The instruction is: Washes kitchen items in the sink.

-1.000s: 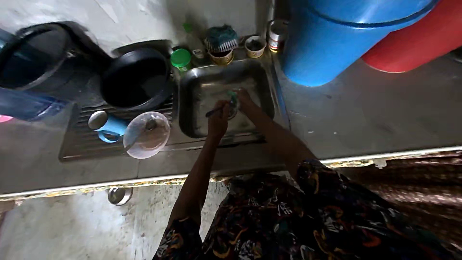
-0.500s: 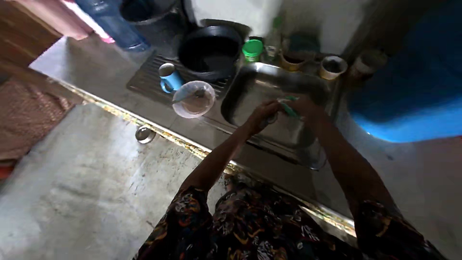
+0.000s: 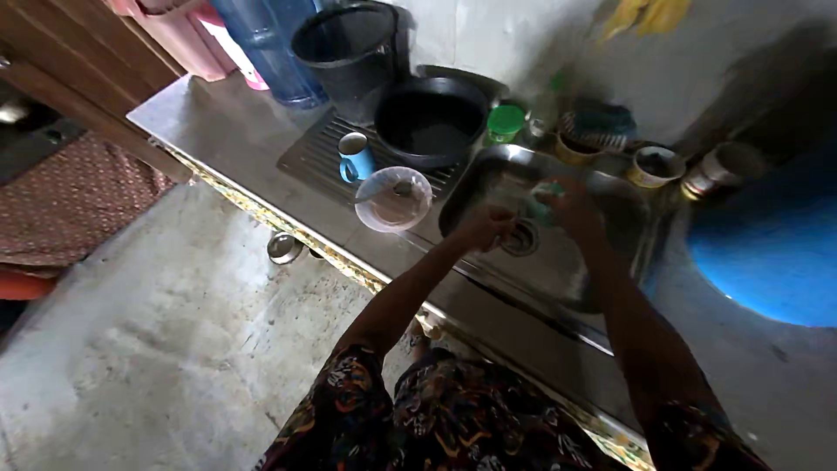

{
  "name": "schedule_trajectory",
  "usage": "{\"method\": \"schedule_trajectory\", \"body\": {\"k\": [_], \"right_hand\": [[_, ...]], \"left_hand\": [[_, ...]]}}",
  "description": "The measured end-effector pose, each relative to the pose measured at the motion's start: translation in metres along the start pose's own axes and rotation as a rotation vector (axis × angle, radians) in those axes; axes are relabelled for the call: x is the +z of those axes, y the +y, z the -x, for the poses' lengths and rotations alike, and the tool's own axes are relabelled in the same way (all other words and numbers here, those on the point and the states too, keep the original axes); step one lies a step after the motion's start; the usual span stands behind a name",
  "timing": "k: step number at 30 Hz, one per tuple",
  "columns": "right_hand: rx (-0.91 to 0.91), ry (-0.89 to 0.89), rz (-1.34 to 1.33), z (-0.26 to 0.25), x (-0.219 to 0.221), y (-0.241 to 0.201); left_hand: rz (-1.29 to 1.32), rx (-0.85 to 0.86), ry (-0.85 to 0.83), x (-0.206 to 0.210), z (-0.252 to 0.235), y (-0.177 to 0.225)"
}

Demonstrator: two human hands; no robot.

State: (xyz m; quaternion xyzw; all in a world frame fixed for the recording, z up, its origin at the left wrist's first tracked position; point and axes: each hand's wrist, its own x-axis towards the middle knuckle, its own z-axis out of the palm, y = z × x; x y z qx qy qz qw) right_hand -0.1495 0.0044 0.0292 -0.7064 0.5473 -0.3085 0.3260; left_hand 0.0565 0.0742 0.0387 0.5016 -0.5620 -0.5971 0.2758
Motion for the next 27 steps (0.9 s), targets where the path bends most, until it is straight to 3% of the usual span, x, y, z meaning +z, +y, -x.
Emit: {"method": "schedule_trajectory", "body": {"k": [4,9,13,16,20,24,27], "right_hand": [[0.146,0.224,0.045,-0.015,0.002,0.006],[0.304,0.281,0.022,0.009,0.025,-0.005],[0.415,0.356,-0.055,0.035,0.051,-0.025],[0.49,0.393,-0.116,0.048,0.064,-0.045],[0.503,0.448,-0.2,0.057,0.07,-0.044],[0.53,0.527,-0.255,0.068,0.062,-0.028],[0.484,0.558,-0.358,0.075,0.055,-0.013]], "left_hand": [[-0.185,0.044,0.021,-0.056,0.022,0.012],[-0.552,0.231,0.308,-0.162,0.017,0.018],[-0.829,-0.048,0.361,-0.235,-0.041,0.03],[-0.89,-0.207,0.312,-0.255,-0.092,0.025],[-0.945,-0.183,0.173,-0.261,-0.14,0.003],[-0.812,0.078,0.225,-0.263,-0.106,0.02],[-0.765,0.265,0.535,-0.28,-0.034,0.018]]}}
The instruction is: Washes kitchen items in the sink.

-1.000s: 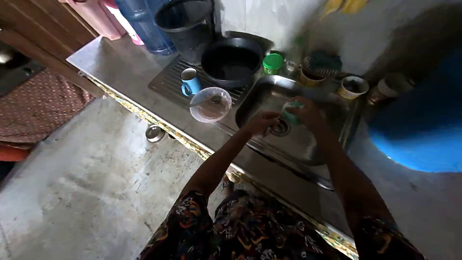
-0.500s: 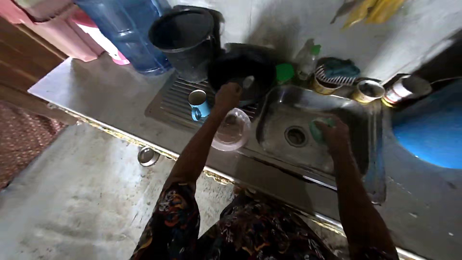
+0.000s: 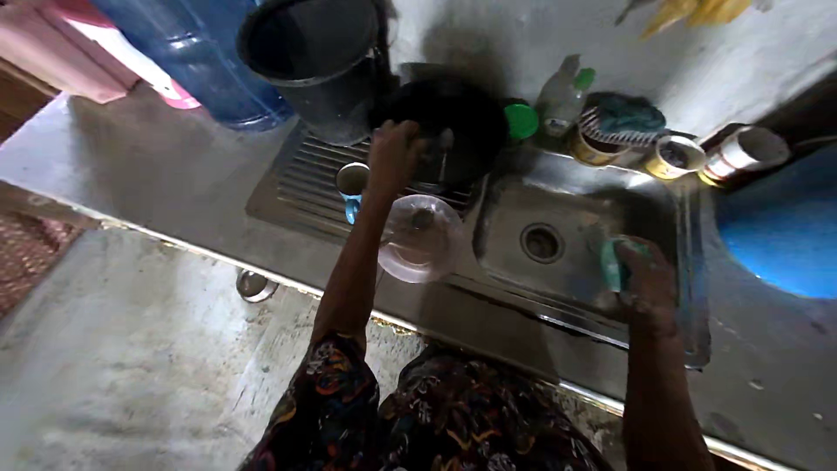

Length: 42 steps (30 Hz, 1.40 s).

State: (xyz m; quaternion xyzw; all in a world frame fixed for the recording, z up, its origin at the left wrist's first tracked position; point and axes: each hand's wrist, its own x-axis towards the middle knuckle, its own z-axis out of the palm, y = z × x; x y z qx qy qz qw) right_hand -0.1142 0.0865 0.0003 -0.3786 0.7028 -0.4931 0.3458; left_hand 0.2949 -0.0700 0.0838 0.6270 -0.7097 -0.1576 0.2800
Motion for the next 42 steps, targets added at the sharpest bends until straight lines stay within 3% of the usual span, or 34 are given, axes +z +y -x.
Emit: {"method": "schedule_trajectory", "body": {"k": [3,6,11,15,19,23,26,30,32,35,42], "right_hand": [[0.007,-0.009,-0.013,-0.002,-0.003,0.004],[0.042,-0.065,0.065,-0.006,0.001,-0.001],[-0.064,-0.29,0.185,-0.023,0.024,-0.023],[-0.146,-0.426,0.097,-0.026,0.048,-0.031],[-0.061,-0.429,0.134,-0.036,0.057,-0.03],[-0.123,-0.391,0.224,-0.051,0.067,-0.034],[-0.159,-0.334,0.212,-0.08,0.104,-0.062],[-0.153,-0.364,0.283,-0.127,0.17,-0.091],[-0.031,-0.445,0.206,-0.13,0.19,-0.096],[0.178,-0.504,0.087,-0.115,0.205,-0.102],[0.085,-0.429,-0.006,-0.109,0.217,-0.084]], "left_hand": [[-0.077,-0.19,0.19,-0.025,0.058,-0.037],[-0.051,-0.387,0.111,-0.015,0.089,-0.07],[0.024,-0.342,0.207,0.012,0.11,-0.085],[0.051,-0.312,0.232,0.014,0.102,-0.087],[-0.027,-0.349,0.232,-0.018,0.074,-0.073],[-0.086,-0.11,0.257,-0.055,0.051,-0.028],[-0.157,0.047,0.136,-0.056,0.012,0.009],[-0.309,0.125,-0.203,-0.016,-0.045,0.051],[-0.357,0.176,-0.318,0.008,-0.059,0.063],[-0.553,0.234,-0.458,0.04,-0.072,0.071],[-0.83,0.359,-0.661,0.079,-0.069,0.089]]}}
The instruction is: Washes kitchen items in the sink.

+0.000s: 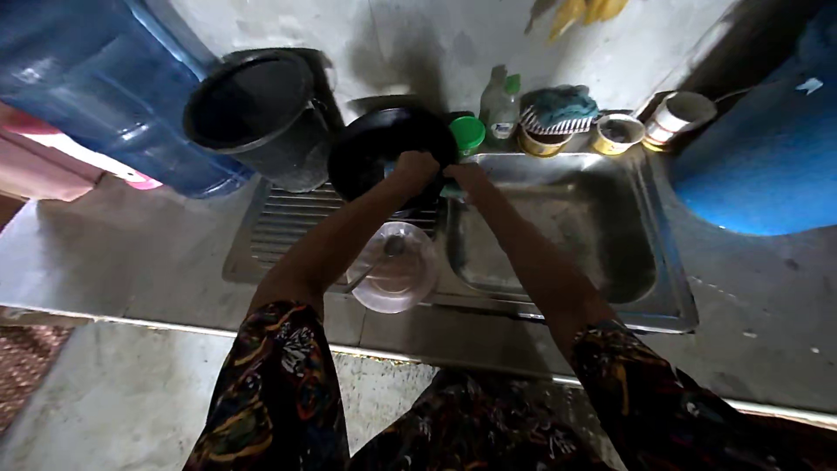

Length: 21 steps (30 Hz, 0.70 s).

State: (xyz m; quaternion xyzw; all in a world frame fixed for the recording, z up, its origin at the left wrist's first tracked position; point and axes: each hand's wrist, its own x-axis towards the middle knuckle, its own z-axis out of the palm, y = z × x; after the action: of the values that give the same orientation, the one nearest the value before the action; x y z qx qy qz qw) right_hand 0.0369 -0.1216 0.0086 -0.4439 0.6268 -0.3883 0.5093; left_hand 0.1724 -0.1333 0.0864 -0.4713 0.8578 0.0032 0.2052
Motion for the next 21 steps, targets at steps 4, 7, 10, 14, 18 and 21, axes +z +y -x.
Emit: {"method": "schedule_trajectory", "body": {"k": [4,7,10,14,18,21], "right_hand": [[-0.038,0.025,-0.043,0.009,0.003,0.007],[-0.052,0.049,-0.106,0.015,0.008,0.018],[-0.065,0.052,-0.207,0.02,0.017,0.033],[-0.044,0.036,-0.262,0.027,0.017,0.041],[-0.081,0.055,-0.267,0.027,0.018,0.035],[-0.111,0.067,-0.244,0.029,0.019,0.025]], "left_hand": [[-0.104,0.037,-0.038,0.002,-0.007,0.014],[-0.159,0.101,-0.037,0.0,-0.006,0.016],[-0.226,0.161,-0.088,-0.009,-0.001,0.02],[-0.164,0.231,-0.162,-0.02,-0.004,0.015],[-0.054,0.328,-0.157,-0.019,-0.021,-0.017],[0.143,0.404,-0.042,-0.017,-0.019,-0.046]]}}
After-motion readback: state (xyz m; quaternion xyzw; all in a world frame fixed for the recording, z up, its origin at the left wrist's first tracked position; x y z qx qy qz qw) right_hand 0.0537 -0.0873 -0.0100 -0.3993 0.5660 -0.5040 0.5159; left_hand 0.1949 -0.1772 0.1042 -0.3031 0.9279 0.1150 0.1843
